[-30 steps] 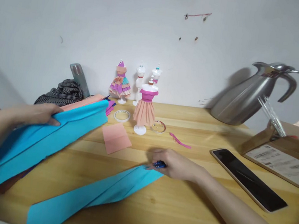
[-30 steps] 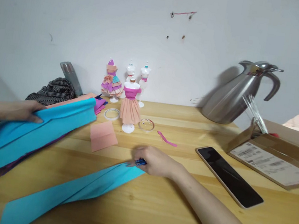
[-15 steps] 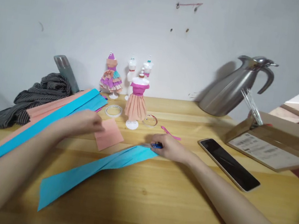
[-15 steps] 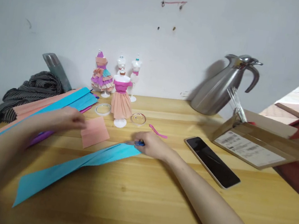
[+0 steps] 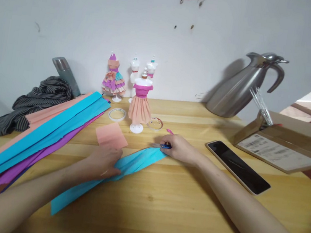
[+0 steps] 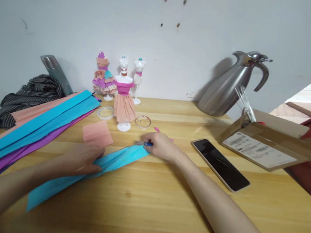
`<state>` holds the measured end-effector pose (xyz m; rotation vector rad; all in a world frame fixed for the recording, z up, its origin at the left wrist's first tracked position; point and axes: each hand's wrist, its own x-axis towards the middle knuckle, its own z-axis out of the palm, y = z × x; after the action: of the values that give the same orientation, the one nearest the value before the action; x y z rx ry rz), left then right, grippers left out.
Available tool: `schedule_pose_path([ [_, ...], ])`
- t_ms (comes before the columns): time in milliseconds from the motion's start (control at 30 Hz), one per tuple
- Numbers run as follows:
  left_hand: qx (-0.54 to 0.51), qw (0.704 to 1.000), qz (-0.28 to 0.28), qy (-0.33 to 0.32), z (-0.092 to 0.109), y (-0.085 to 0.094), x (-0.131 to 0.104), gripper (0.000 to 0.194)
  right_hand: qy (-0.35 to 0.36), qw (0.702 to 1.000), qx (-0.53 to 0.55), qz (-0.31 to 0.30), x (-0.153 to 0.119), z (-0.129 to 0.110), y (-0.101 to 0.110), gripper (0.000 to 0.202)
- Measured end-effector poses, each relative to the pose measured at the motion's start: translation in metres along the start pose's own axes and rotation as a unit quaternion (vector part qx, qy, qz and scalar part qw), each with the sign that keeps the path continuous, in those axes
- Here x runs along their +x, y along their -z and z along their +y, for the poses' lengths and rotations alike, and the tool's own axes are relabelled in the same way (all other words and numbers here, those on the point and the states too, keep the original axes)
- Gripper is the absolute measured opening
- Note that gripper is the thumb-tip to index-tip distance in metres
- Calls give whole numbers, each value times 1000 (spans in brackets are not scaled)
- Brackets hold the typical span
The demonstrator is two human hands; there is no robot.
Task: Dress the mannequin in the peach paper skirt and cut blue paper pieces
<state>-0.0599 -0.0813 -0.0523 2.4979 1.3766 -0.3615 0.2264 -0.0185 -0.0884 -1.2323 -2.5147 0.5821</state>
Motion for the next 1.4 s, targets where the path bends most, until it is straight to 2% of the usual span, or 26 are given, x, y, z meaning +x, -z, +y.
schedule_pose_path([
  [67, 7, 1000, 9, 8, -3, -4, 0, 10, 6, 1000, 4, -17, -1, -3, 2, 16],
  [167, 17, 999, 50, -2, -13, 1, -2, 19, 1, 999, 16, -34, -4, -8, 6, 16],
  [233, 38, 996, 75, -1, -23, 12, -2, 24, -10, 999, 30, -36, -5, -9, 9, 17],
  [300, 86, 992, 92, 27, -33, 26, 0, 25, -17, 998, 51, -31, -5, -8, 10, 16],
  [400, 101, 991, 73, 37, -48, 40, 12, 27, -25, 995, 92, -20, -4, -2, 12, 18],
  [467, 96, 993, 60, 34, -59, 39, 22, 27, -30, 993, 116, -19, -4, 4, 14, 25],
  [533, 88, 992, 75, 49, -69, 32, 32, 27, -30, 989, 140, -28, -5, 12, 15, 31],
  [667, 22, 994, 105, 7, -81, 17, 43, 25, -30, 980, 193, -24, -6, 20, 13, 26],
  [800, -22, 995, 90, -29, -79, 19, 41, 25, 0, 989, 143, 27, -2, 16, 2, 16],
  [867, -37, 995, 84, -41, -77, 21, 40, 24, 20, 995, 97, 27, 1, 14, -4, 18],
  [1000, -52, 994, 86, -36, -79, 18, 43, 25, 29, 999, 45, -8, 1, 11, -7, 21],
  [1133, -47, 993, 101, -30, -86, 10, 47, 29, 59, 996, 46, -42, -6, 5, 8, 11],
  [1200, -43, 992, 114, -25, -90, 8, 47, 29, 62, 992, 71, -89, -10, 1, 16, 11],
  [1300, -48, 992, 118, -16, -93, 9, 44, 29, 38, 974, 111, -194, -15, -3, 20, 7],
  [1400, -61, 995, 78, -24, -94, 15, 38, 28, 19, 963, 129, -238, -16, -5, 16, 7],
])
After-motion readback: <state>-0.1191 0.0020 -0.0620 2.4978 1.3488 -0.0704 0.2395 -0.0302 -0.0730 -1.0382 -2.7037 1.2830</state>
